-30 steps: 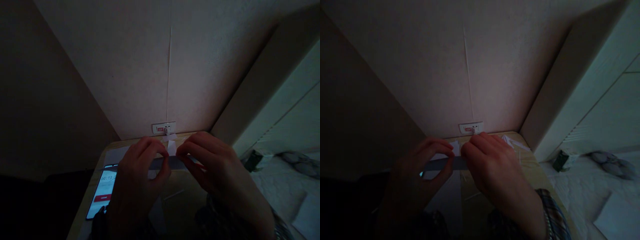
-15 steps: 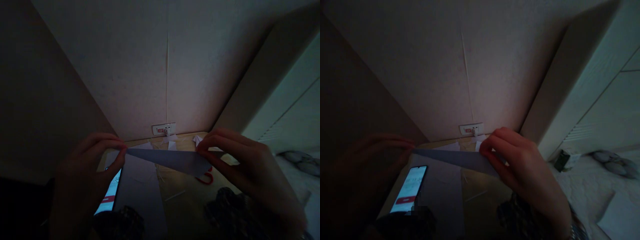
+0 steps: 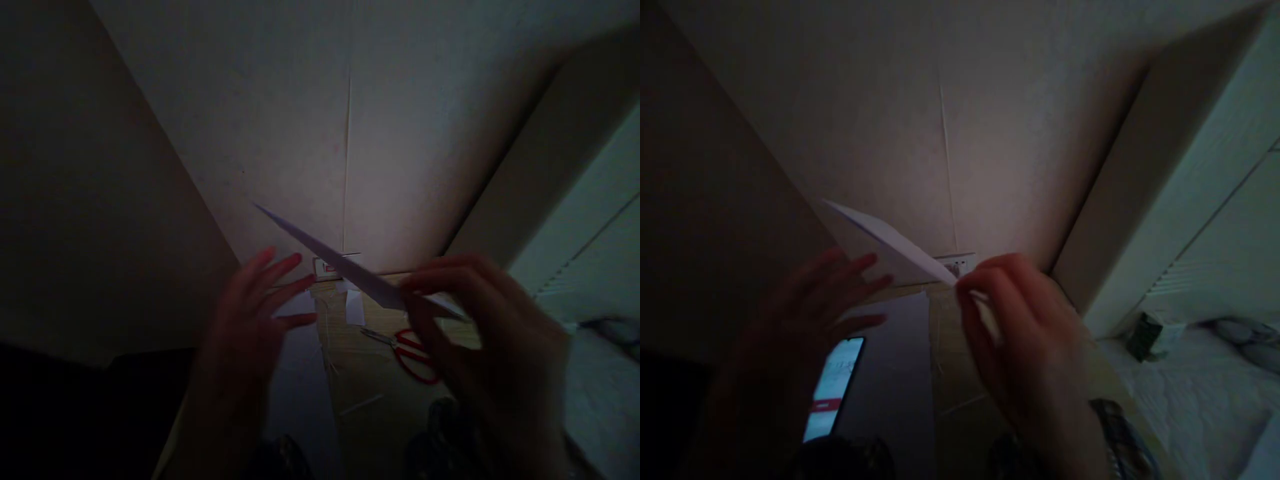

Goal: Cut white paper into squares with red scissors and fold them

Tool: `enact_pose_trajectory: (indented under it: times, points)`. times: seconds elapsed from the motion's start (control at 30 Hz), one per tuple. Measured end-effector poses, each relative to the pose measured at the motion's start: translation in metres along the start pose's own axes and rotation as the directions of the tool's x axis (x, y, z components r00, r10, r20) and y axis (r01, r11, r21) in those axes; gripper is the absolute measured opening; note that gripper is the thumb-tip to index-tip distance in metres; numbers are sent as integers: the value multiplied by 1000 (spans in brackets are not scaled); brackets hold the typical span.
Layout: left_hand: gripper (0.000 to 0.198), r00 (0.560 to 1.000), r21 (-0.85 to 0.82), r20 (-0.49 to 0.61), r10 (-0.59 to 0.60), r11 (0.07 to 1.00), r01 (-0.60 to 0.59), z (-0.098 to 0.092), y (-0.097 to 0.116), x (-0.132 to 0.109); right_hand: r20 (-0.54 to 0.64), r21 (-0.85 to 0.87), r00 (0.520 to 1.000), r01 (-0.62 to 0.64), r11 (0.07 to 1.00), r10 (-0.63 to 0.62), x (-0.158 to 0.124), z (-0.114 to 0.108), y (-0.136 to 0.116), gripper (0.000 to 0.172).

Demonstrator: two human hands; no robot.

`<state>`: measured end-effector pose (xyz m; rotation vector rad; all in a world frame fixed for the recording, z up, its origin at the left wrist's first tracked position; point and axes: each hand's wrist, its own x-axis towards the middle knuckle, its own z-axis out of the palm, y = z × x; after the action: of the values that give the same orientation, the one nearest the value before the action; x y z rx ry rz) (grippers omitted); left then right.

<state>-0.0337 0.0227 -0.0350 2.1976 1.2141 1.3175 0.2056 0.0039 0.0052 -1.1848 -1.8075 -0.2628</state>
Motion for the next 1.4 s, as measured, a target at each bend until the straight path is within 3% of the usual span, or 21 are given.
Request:
enact_pose_trajectory:
  times: [0.1,0.17,0.23,0.33,0.43,0.57,0.67,0.73,0.8,0.97,1.17,1.4]
  points:
    - [66,991,-330,122,-49,940,88,29,16,10,126,119,964,218,969,-233,-2,21,-19,16]
    - [57,977,-401,64,-203,891,212,37,25,13,186,180,932,280,943,-313,-3,30,-25,20]
    - [43,917,-430,-57,-395,839,334,37,32,15,253,207,911,279,938,-327,-2,33,-27,14]
    - [27,881,-472,-163,-445,819,326,30,33,20,356,290,863,261,921,-357,-1,26,-25,21]
    - [19,891,-447,-201,-408,847,287,18,27,24,375,328,866,211,921,-332,-1,11,-16,28]
    - [20,947,-125,-177,-267,961,248,2,21,22,142,156,981,113,981,-135,0,-3,1,31]
    - [25,980,142,-78,-183,971,193,-5,19,20,-12,115,1000,-14,993,16,3,-2,16,50]
    - [28,987,234,-15,-157,960,156,-6,18,20,-39,180,996,-73,981,81,5,2,24,61]
    - [30,991,262,35,-125,959,112,-7,18,20,5,241,991,-129,962,131,5,4,28,59]
    - [28,997,269,72,-38,963,17,-8,21,20,156,235,969,-227,945,194,2,1,20,9]
    - [22,999,310,23,29,950,-35,-5,23,21,193,248,962,-240,938,195,4,1,11,14]
    - [19,993,307,3,118,945,-113,-6,26,19,211,400,962,-248,882,174,7,6,11,5]
